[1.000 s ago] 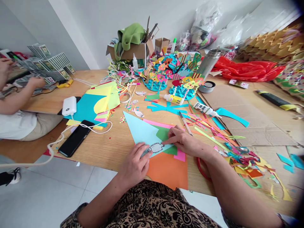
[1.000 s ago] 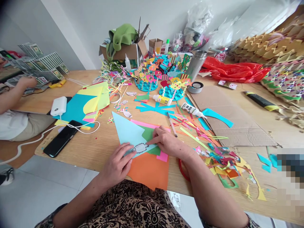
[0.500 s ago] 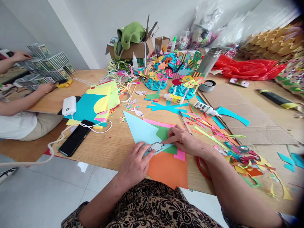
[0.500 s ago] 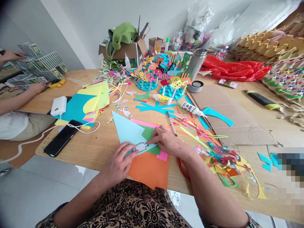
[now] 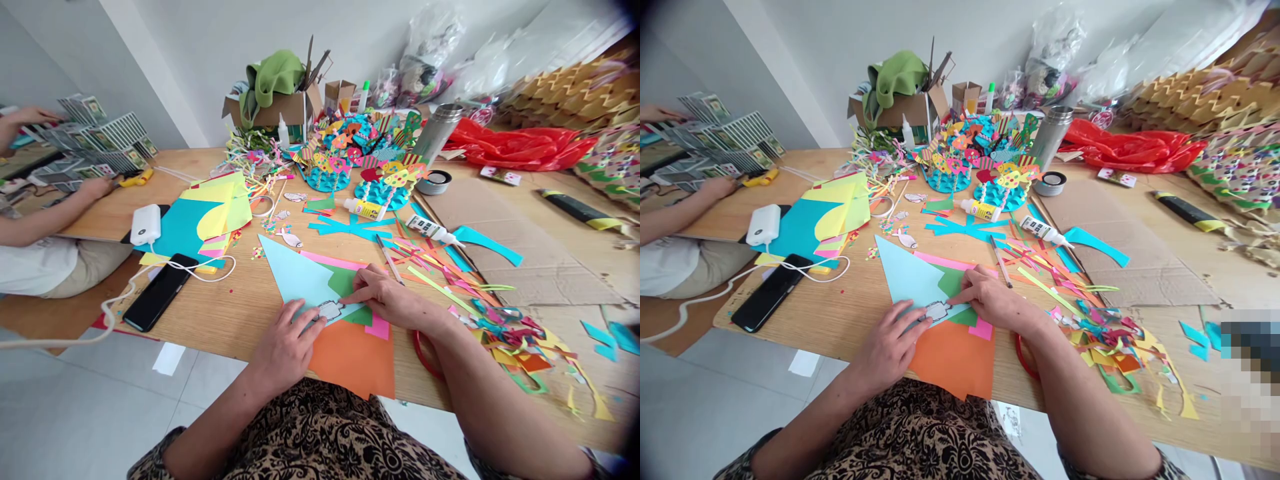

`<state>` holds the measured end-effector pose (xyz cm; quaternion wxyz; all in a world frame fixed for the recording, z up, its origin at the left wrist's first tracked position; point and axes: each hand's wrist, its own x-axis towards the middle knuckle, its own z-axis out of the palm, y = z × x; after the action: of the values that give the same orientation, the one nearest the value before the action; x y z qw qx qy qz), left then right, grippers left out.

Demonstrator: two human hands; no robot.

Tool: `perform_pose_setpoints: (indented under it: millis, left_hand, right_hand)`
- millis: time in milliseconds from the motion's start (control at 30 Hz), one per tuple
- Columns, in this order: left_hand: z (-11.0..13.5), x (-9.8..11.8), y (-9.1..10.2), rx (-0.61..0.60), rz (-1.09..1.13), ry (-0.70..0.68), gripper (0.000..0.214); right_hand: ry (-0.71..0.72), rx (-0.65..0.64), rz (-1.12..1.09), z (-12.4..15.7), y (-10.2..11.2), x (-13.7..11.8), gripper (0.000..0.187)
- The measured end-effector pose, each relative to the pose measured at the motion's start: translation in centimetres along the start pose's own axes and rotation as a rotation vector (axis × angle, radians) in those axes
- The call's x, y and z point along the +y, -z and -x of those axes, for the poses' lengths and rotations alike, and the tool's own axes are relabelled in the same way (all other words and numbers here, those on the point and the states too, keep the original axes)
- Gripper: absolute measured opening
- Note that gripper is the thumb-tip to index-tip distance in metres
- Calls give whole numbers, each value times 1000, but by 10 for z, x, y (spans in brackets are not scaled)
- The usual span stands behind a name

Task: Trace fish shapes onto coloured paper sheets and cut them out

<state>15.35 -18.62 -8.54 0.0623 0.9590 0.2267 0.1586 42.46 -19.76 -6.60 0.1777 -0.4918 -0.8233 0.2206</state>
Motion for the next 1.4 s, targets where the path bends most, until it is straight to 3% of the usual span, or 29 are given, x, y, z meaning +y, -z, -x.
perform_pose_setpoints:
  millis: [300, 600, 1033, 1400]
  left_hand:
    - [0, 0, 0, -3, -10, -7, 42]
    - [-1, 0, 0, -4, -11, 3, 42]
    - [-2, 4, 0, -13, -72, -3, 42]
    - [-27, 37, -12, 35, -168, 72, 33]
  right_hand:
    - [9, 171, -8, 4, 4, 6, 44]
    - [29, 5, -39, 1, 2, -2, 47]
    - [6, -21, -39, 2, 1, 0, 48]
    - [-57, -27, -3, 0, 5, -12, 48]
